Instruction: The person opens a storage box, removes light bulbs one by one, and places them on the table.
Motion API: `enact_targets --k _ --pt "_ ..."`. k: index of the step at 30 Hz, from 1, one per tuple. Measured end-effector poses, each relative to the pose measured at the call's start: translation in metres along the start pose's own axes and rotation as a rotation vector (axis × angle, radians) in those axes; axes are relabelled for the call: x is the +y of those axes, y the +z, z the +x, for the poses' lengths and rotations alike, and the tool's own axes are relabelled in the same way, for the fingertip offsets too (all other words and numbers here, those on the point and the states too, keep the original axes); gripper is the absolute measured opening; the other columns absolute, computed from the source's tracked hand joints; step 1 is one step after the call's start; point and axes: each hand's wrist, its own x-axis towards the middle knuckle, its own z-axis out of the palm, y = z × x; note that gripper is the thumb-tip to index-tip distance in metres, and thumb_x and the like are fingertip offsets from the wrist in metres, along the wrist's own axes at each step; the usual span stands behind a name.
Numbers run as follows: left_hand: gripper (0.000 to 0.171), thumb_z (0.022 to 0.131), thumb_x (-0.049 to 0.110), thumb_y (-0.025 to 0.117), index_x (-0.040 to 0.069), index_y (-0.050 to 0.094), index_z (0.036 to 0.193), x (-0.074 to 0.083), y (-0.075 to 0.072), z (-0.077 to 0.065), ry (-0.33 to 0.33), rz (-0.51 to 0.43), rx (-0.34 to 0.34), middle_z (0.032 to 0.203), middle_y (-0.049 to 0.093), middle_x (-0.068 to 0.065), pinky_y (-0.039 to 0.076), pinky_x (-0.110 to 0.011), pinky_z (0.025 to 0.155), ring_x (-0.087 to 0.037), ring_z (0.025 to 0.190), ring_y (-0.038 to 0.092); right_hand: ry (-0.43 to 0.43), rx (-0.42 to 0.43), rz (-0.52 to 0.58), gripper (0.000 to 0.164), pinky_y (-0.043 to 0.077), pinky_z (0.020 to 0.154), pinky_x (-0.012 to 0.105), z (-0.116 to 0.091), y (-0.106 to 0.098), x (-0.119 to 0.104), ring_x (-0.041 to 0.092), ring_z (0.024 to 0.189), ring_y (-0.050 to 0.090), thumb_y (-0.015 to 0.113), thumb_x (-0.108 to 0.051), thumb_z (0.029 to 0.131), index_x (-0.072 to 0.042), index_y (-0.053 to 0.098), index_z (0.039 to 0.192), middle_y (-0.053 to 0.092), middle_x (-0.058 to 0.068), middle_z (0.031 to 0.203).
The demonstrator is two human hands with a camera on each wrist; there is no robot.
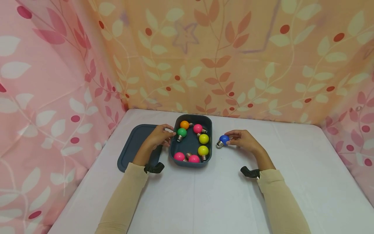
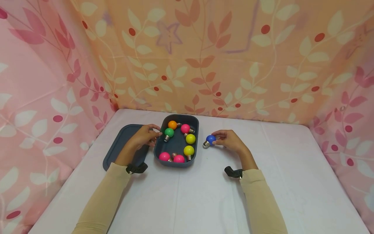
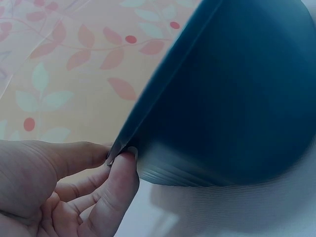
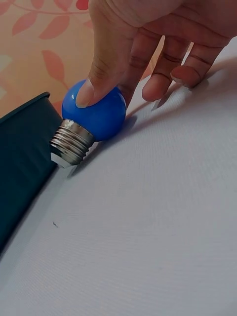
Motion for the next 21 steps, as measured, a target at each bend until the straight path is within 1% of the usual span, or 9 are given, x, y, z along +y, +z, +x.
enact_targets --k 3,5,9,12,17,21 --pt "0.042 0.091 0.018 0.063 0.002 0.048 0.127 0.007 0.000 -0.005 -0.016 0.000 -0.016 0.095 0.060 -0.031 0.055 -0.050 0.070 -0.031 0.068 0.060 0.004 -0.009 0.003 0.046 0.050 0.066 0.033 0.000 0.001 0.000 0.027 0.096 0.056 0.076 -0.035 0.079 -0.021 0.063 0.120 0.064 0.006 0.115" --pt "0.042 0.092 0.017 0.062 0.001 0.047 0.128 0.013 0.001 -0.010 -0.027 0.006 -0.021 0.095 0.060 -0.031 0.054 -0.052 0.073 -0.034 0.071 0.060 0.002 -0.018 0.005 0.045 0.051 0.067 0.035 0.000 0.001 0.001 0.029 0.098 0.056 0.075 -0.030 0.081 -0.018 0.062 0.123 0.064 0.008 0.117" --pt "0.042 0.092 0.016 0.062 0.001 0.047 0.128 0.021 0.003 -0.017 -0.026 0.010 -0.020 0.092 0.061 -0.030 0.055 -0.050 0.071 -0.034 0.070 0.060 -0.011 -0.027 -0.007 0.044 0.051 0.068 0.040 0.001 0.002 0.000 0.032 0.098 0.054 0.072 -0.024 0.084 -0.014 0.061 0.125 0.062 0.011 0.119" --pt "0.042 0.092 0.015 0.062 0.000 0.047 0.127 0.023 0.003 -0.019 -0.019 0.005 -0.017 0.090 0.061 -0.029 0.055 -0.049 0.069 -0.032 0.066 0.060 -0.027 -0.021 -0.024 0.043 0.051 0.070 0.038 0.000 0.003 -0.001 0.031 0.100 0.054 0.072 -0.027 0.084 -0.018 0.062 0.125 0.061 0.009 0.120" --pt "0.042 0.091 0.015 0.063 -0.001 0.047 0.127 0.022 0.003 -0.019 -0.022 0.001 -0.014 0.088 0.060 -0.029 0.054 -0.052 0.072 -0.030 0.065 0.059 -0.062 -0.018 -0.037 0.044 0.052 0.073 0.034 -0.001 0.003 -0.002 0.026 0.107 0.055 0.073 -0.036 0.082 -0.026 0.063 0.123 0.059 0.003 0.125" --pt "0.042 0.091 0.015 0.063 -0.001 0.047 0.127 0.022 0.003 -0.019 -0.023 0.000 -0.012 0.089 0.060 -0.030 0.054 -0.052 0.072 -0.031 0.066 0.059 -0.089 -0.024 -0.039 0.048 0.053 0.070 0.036 -0.002 0.002 -0.003 0.026 0.104 0.055 0.073 -0.039 0.081 -0.026 0.061 0.126 0.059 0.001 0.125"
